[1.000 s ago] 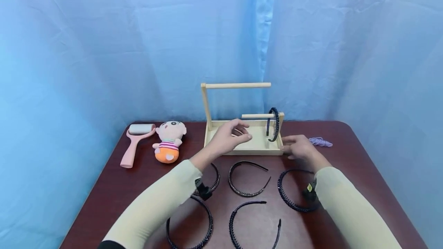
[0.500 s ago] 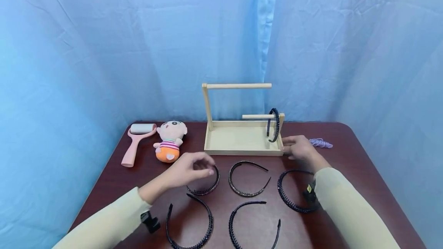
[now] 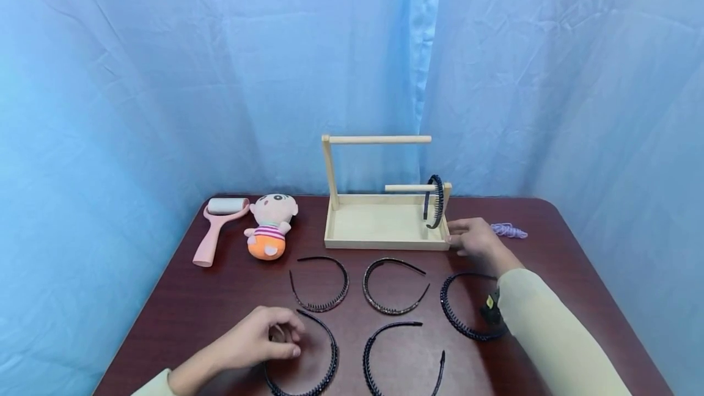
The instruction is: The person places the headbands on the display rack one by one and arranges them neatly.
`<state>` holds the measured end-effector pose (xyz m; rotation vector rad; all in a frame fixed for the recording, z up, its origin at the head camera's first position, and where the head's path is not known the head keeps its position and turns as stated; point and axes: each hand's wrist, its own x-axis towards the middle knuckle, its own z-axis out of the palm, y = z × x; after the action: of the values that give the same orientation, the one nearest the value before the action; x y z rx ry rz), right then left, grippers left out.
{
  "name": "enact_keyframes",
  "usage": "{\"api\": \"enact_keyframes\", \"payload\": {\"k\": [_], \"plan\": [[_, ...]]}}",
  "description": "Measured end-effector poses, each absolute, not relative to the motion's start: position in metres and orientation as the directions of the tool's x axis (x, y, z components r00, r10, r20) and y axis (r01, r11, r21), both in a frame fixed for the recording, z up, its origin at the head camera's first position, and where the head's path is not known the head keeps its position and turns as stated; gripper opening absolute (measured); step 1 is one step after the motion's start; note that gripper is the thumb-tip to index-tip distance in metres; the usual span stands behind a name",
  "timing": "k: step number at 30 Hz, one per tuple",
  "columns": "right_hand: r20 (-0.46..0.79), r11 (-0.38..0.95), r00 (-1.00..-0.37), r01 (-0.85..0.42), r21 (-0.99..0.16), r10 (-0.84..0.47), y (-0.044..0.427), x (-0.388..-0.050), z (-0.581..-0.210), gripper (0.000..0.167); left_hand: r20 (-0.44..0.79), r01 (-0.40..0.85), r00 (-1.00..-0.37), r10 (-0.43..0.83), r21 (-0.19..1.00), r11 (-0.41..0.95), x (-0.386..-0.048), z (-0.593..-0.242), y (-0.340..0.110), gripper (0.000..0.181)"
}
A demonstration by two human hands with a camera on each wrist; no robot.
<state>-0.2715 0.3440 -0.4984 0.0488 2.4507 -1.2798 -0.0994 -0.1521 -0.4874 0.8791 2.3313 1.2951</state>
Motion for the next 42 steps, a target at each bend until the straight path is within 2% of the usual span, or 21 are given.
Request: {"api": "enact_keyframes", "payload": {"k": [5, 12, 19, 27, 33, 38, 42], "plan": [[-0.343, 0.575, -0.929, 0.209, -0.791, -0.135, 0.346, -0.272, -0.501, 0.057, 0.076, 0.481, -0.707, 0.703, 0.781, 0.399, -0.081, -0.498, -0.162, 0.018], [-0.343, 0.568, -0.929, 0.209, -0.796, -0.139, 0.346, -0.271, -0.503, 0.057, -0.083, 0.416, -0.697, 0.712, 0.763, 0.495, -0.066, -0.506, -0.172, 0.023], [-0.336, 0.567, -0.931, 0.201, -0.799, -0.143, 0.346, -0.271, -0.502, 0.056, -0.057, 0.502, -0.669, 0.741, 0.7, 0.507, -0.06, -0.513, -0.177, 0.026], [-0.339, 0.555, -0.929, 0.205, -0.806, -0.15, 0.347, -0.27, -0.501, 0.057, -0.131, 0.475, -0.673, 0.728, 0.678, 0.561, -0.059, -0.517, -0.173, 0.012], [-0.34, 0.552, -0.928, 0.206, -0.808, -0.15, 0.348, -0.271, -0.502, 0.057, -0.148, 0.473, -0.68, 0.718, 0.659, 0.585, -0.059, -0.518, -0.173, 0.012], [-0.344, 0.542, -0.928, 0.216, -0.812, -0.145, 0.348, -0.272, -0.502, 0.057, -0.122, 0.516, -0.664, 0.738, 0.64, 0.57, -0.059, -0.521, -0.175, 0.015], [-0.344, 0.543, -0.928, 0.217, -0.811, -0.141, 0.349, -0.272, -0.504, 0.056, -0.033, 0.616, -0.628, 0.778, 0.59, 0.522, -0.059, -0.525, -0.177, 0.015]]}}
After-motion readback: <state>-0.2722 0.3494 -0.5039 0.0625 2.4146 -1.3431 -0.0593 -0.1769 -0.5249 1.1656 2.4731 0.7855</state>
